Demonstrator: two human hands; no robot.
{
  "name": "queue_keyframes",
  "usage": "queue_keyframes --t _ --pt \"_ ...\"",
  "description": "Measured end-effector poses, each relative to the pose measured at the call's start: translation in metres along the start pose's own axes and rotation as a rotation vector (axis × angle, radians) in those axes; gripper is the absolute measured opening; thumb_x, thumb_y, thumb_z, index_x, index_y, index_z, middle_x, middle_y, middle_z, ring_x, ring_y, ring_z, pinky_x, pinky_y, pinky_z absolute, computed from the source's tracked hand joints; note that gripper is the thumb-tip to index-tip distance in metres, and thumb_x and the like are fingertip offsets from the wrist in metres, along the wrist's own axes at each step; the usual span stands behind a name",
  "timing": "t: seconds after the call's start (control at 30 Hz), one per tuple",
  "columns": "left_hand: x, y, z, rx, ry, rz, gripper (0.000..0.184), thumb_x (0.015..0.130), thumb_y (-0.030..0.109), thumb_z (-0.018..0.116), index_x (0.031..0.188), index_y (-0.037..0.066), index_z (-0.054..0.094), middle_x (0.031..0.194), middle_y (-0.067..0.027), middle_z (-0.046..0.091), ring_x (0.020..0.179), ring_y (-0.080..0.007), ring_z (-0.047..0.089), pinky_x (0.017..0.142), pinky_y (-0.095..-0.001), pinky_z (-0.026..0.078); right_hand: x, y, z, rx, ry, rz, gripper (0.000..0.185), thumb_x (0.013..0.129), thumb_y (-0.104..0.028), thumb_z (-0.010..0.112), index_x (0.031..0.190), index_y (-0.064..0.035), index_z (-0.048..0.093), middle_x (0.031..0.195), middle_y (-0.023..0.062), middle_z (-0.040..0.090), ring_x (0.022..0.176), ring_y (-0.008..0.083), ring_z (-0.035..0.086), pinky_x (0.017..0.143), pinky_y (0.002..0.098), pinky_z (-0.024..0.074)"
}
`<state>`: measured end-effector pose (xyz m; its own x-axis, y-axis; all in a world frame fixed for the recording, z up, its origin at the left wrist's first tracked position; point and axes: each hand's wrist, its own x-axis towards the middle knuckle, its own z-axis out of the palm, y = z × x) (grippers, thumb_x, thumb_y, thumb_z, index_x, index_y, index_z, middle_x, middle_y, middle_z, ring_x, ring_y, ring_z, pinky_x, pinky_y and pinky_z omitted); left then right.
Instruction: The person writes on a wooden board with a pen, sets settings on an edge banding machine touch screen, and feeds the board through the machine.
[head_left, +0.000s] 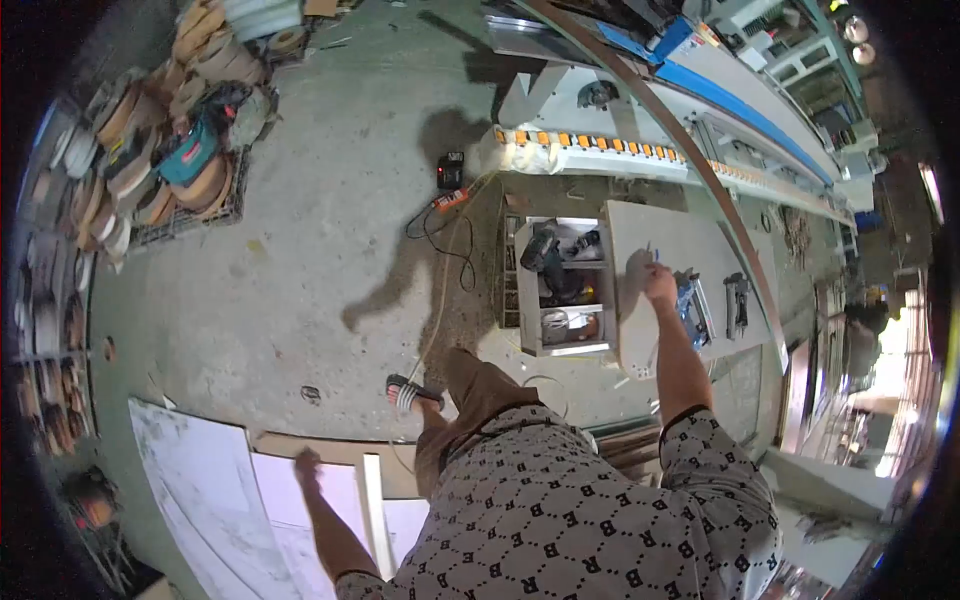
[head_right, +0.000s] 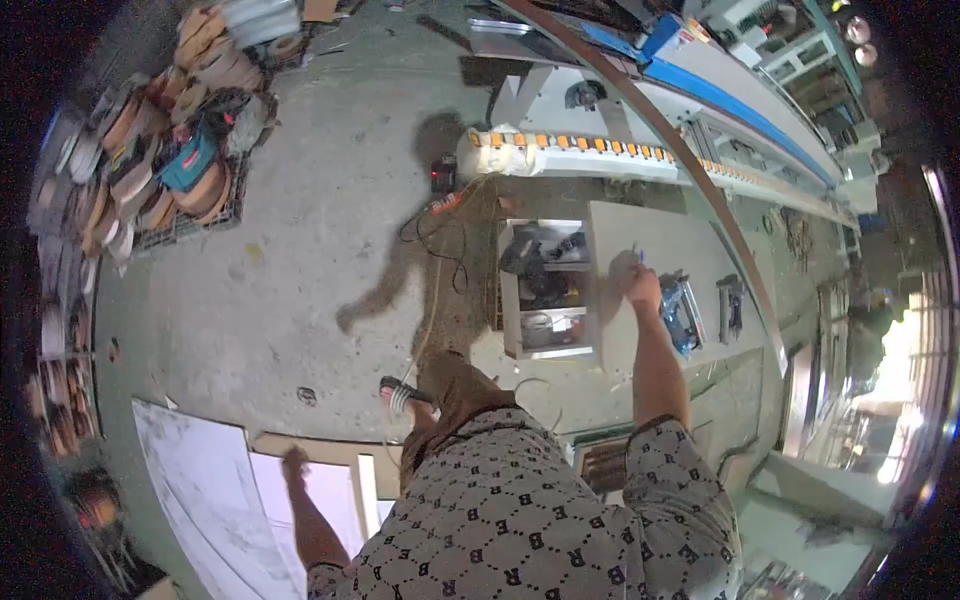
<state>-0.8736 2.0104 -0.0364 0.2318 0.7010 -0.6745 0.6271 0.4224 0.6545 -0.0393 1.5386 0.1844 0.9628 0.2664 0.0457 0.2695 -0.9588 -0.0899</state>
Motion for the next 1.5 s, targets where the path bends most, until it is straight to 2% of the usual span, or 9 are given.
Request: queue_keyframes --t 0.07,0.17,0.37,0.5,0.57,0.73,0.83,1.07,1.5 --pt "0.066 0.086 -0.046 -0.387 0.053 0.164 0.026 0.093 0.024 0.057 0.115 0.010 0.060 0.090 -0.0027 0.066 0.060 -0.0134 0.060 0.042 -0.0206 0.043 0.009 0.018 0.004 -0.027 -0.077 -0.175 0.027 0.081 -0.029 0.061 0.096 -0.0097 0.071 0.100 0.0182 0.068 0.101 0.0367 0.064 0.088 0.0459 0.0512" --pt "0.132 0.268 -0.060 -0.159 0.137 0.154 0.027 0.094 0.021 0.054 0.119 0.012 0.059 0.097 -0.0015 0.066 0.081 -0.0137 0.061 0.062 -0.0252 0.046 0.015 0.034 0.032 0.034 -0.110 0.216 0.030 0.081 -0.032 0.062 0.091 -0.0056 0.070 0.094 0.0196 0.067 0.098 0.0379 0.065 0.089 0.0457 0.0512" --pt "0.160 0.585 0.151 0.061 -0.193 0.659 0.022 0.099 0.023 0.050 0.109 0.006 0.062 0.102 -0.0054 0.066 0.094 -0.0204 0.061 0.091 -0.0332 0.047 0.011 -0.029 0.017 0.026 -0.071 0.599 0.043 0.082 -0.033 0.062 0.116 -0.0072 0.063 0.126 0.0192 0.058 0.120 0.0367 0.054 0.098 0.0481 0.0468" --pt "0.124 0.786 0.326 0.231 -0.528 1.088 0.028 0.094 0.017 0.063 0.118 0.004 0.064 0.109 -0.0110 0.069 0.098 -0.0172 0.065 0.086 -0.0321 0.052 0.029 -0.111 -0.006 0.049 0.427 0.432 0.036 0.077 -0.016 0.067 0.110 -0.0047 0.062 0.118 0.0169 0.061 0.113 0.0383 0.054 0.096 0.0448 0.0457" --pt "0.072 0.905 0.384 0.413 -0.426 1.521 0.032 0.092 0.027 0.062 0.116 0.006 0.065 0.111 -0.0163 0.067 0.104 -0.0325 0.064 0.090 -0.0407 0.050 0.056 -0.160 -0.001 0.289 0.449 0.411 0.034 0.076 -0.011 0.067 0.109 -0.0051 0.062 0.115 0.0181 0.062 0.108 0.0389 0.057 0.093 0.0453 0.0461" --pt "0.013 1.180 0.497 0.234 -0.060 2.270 0.033 0.092 0.020 0.053 0.122 0.005 0.059 0.114 -0.0167 0.064 0.104 -0.0349 0.061 0.092 -0.0447 0.048 0.150 -0.312 -0.057 0.548 0.261 0.225 0.027 0.082 -0.016 0.063 0.105 -0.0011 0.066 0.113 0.0221 0.064 0.106 0.0403 0.060 0.092 0.0437 0.0491" --pt "-0.024 1.315 0.542 0.463 0.230 2.300 0.045 0.089 0.016 0.052 0.133 0.009 0.050 0.095 -0.0187 0.065 0.082 -0.0355 0.067 0.074 -0.0490 0.052 0.197 -0.379 -0.085 0.592 0.282 0.189 0.025 0.084 -0.015 0.063 0.106 -0.0023 0.065 0.104 0.0188 0.067 0.092 0.0358 0.066 0.080 0.0398 0.0533" --pt "-0.050 1.449 0.608 0.599 0.213 2.274 0.061 0.086 0.015 0.049 0.146 0.016 0.038 0.082 -0.0181 0.070 0.073 -0.0365 0.069 0.067 -0.0482 0.055 0.221 -0.446 -0.075 0.631 0.471 0.537 0.027 0.085 -0.015 0.064 0.110 -0.0050 0.065 0.092 0.0149 0.069 0.074 0.0247 0.070 0.068 0.0342 0.0555" --pt "-0.034 1.420 0.589 0.564 0.121 2.361 0.065 0.086 0.024 0.055 0.145 0.008 0.033 0.076 -0.0178 0.070 0.067 -0.0366 0.068 0.063 -0.0492 0.054 0.256 -0.431 -0.055 0.726 0.566 0.766 0.024 0.091 -0.009 0.060 0.114 -0.0019 0.062 0.094 0.0109 0.071 0.078 0.0176 0.069 0.072 0.0304 0.0542"
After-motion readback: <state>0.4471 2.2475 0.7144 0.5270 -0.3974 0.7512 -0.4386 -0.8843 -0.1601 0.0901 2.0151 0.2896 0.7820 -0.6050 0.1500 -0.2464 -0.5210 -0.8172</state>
